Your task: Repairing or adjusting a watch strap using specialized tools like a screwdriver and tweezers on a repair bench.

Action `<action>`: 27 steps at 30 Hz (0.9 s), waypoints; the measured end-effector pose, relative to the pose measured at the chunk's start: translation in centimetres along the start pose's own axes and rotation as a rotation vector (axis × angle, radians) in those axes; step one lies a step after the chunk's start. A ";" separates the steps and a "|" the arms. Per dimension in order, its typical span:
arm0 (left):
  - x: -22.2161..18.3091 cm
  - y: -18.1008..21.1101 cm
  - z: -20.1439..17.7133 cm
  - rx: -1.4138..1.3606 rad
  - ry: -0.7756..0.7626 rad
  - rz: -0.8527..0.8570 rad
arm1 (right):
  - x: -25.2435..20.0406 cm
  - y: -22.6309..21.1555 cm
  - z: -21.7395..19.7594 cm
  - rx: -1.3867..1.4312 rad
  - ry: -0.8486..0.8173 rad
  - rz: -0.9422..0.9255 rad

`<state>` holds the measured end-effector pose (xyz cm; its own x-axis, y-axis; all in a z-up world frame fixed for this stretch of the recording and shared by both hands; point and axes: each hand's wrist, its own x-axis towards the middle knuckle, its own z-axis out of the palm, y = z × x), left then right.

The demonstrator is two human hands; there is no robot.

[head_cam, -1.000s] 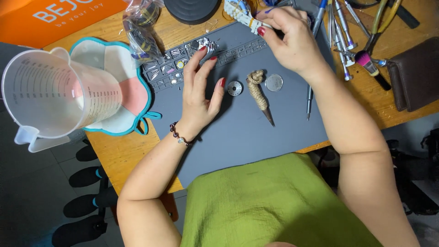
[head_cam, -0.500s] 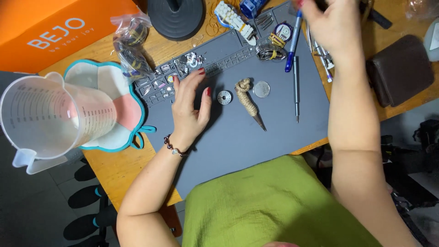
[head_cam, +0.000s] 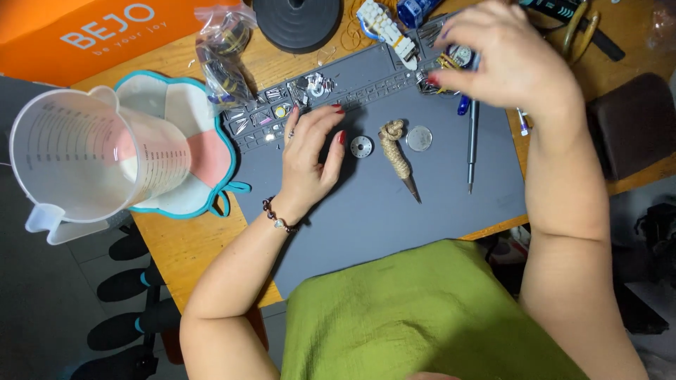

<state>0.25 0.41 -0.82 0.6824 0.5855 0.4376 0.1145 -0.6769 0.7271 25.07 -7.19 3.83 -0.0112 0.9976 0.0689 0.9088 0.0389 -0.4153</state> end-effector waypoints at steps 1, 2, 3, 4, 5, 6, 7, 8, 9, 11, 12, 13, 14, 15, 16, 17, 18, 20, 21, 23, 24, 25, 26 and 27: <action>0.0 0.0 0.0 -0.021 0.008 0.010 | -0.5 -0.8 0.4 -0.173 -0.197 0.083; 0.0 0.1 -0.1 -0.020 0.012 0.008 | -0.9 -0.4 1.4 -0.173 -0.199 0.079; 0.1 0.2 -0.1 -0.104 0.026 0.008 | -1.4 0.0 2.4 -0.260 -0.138 0.057; 0.1 0.4 -0.2 -0.187 0.038 0.007 | -1.9 0.4 3.5 -0.343 -0.077 0.035; -0.1 0.5 -0.1 -0.184 0.041 0.005 | -2.0 0.2 3.5 -0.342 -0.078 0.031; -0.3 0.6 0.0 -0.275 0.037 -0.093 | -2.0 0.1 3.4 -0.289 -0.040 0.000; -0.4 0.6 0.0 -0.365 0.032 -0.191 | -2.0 -0.1 3.4 -0.235 -0.002 -0.031; -0.6 0.5 0.3 -0.356 0.037 -0.189 | -2.0 -0.6 3.4 -0.232 0.003 -0.039; -0.8 0.3 0.5 -0.629 -0.043 -0.369 | -2.0 -1.1 3.3 -0.189 0.001 -0.086; -0.8 0.5 0.5 -0.899 -0.132 -0.550 | -1.8 -3.2 3.2 -0.142 0.002 -0.129; -0.5 0.9 0.3 -0.982 -0.251 -0.679 | -1.6 -4.8 3.1 -0.075 -0.012 -0.203; -0.2 1.3 0.2 -1.060 -0.373 -0.809 | -1.4 -6.2 2.8 -0.007 -0.024 -0.276; -0.5 1.0 0.4 -1.061 -0.394 -0.806 | -1.3 -7.2 3.2 -0.011 -0.017 -0.259; -0.8 0.7 0.5 -1.162 -0.425 -0.778 | -1.3 -8.0 3.5 -0.066 0.055 -0.340; -1.0 0.3 0.6 -1.261 -0.452 -0.748 | -1.0 -8.9 3.8 -0.123 0.126 -0.424; -1.1 0.0 0.8 -1.261 -0.471 -0.745 | -1.0 -8.5 3.6 -0.129 0.133 -0.410; -1.2 -0.2 0.9 -1.352 -0.411 -0.767 | -0.9 -8.2 3.5 -0.098 0.126 -0.412; -1.3 -0.6 1.1 -1.447 -0.356 -0.786 | -1.2 -6.7 2.4 -0.074 0.117 -0.409; -1.2 -0.8 1.2 -1.560 -0.292 -0.841 | -1.5 -5.5 1.4 0.066 0.184 -0.346; -1.4 -1.0 1.3 -1.677 -0.210 -0.910 | -3.4 -2.1 0.5 0.215 0.237 -0.281; -1.4 -1.3 1.4 -1.728 -0.124 -0.979 | -4.7 0.3 0.5 0.171 0.330 -0.085; -1.4 -1.6 1.6 -1.778 -0.037 -1.048 | -6.0 2.8 0.4 0.124 0.422 0.111; -1.3 -1.7 1.5 -1.780 -0.033 -1.047 | -6.6 4.2 0.5 0.124 0.419 0.109; -1.2 -1.9 1.5 -1.790 -0.003 -1.095 | -7.3 5.6 0.6 0.217 0.448 0.290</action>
<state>0.27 0.29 -3.54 0.8357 0.3509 -0.4224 -0.2803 0.9341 0.2213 29.99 -14.21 0.43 0.4468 0.8490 0.2822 0.7415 -0.1748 -0.6478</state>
